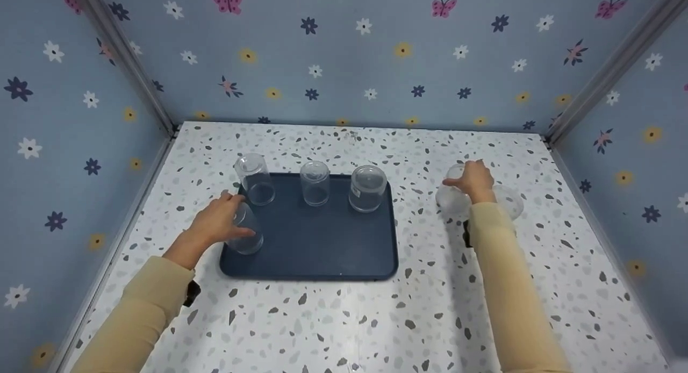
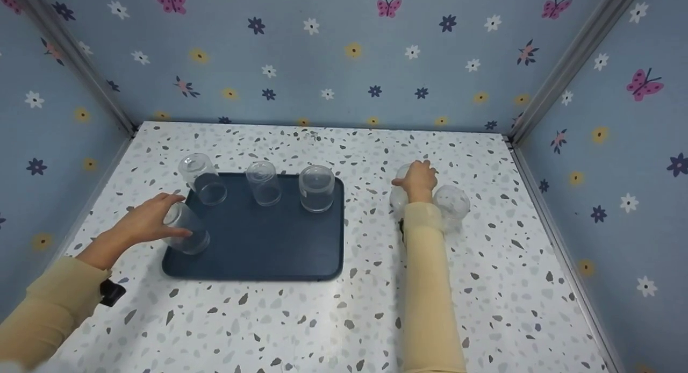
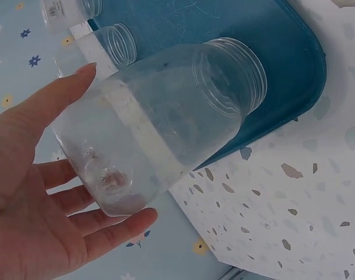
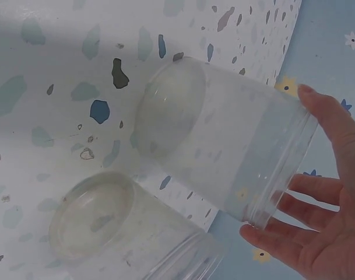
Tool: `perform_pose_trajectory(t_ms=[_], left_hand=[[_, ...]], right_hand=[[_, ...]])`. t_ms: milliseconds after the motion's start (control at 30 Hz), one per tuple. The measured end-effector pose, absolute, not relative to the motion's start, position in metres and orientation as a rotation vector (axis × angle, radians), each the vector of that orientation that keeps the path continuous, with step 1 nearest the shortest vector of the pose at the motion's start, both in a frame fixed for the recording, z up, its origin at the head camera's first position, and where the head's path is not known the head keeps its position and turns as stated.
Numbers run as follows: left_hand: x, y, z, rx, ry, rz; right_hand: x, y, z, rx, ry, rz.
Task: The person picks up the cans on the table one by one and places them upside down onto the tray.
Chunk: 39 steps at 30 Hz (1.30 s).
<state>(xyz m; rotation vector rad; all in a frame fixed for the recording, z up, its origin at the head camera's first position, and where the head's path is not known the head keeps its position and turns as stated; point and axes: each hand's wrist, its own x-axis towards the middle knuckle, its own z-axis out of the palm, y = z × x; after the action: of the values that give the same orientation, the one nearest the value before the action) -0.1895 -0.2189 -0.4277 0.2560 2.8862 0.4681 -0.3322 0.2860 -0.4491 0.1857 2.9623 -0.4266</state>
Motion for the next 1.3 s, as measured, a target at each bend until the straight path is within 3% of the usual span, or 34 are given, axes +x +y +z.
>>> perform_pose_trajectory(t_ms=[1300], left_hand=[[-0.185, -0.178, -0.414, 0.305, 2.985, 0.639]], right_hand=[[-0.318, 0.275, -0.449, 0.127, 3.056, -0.602]])
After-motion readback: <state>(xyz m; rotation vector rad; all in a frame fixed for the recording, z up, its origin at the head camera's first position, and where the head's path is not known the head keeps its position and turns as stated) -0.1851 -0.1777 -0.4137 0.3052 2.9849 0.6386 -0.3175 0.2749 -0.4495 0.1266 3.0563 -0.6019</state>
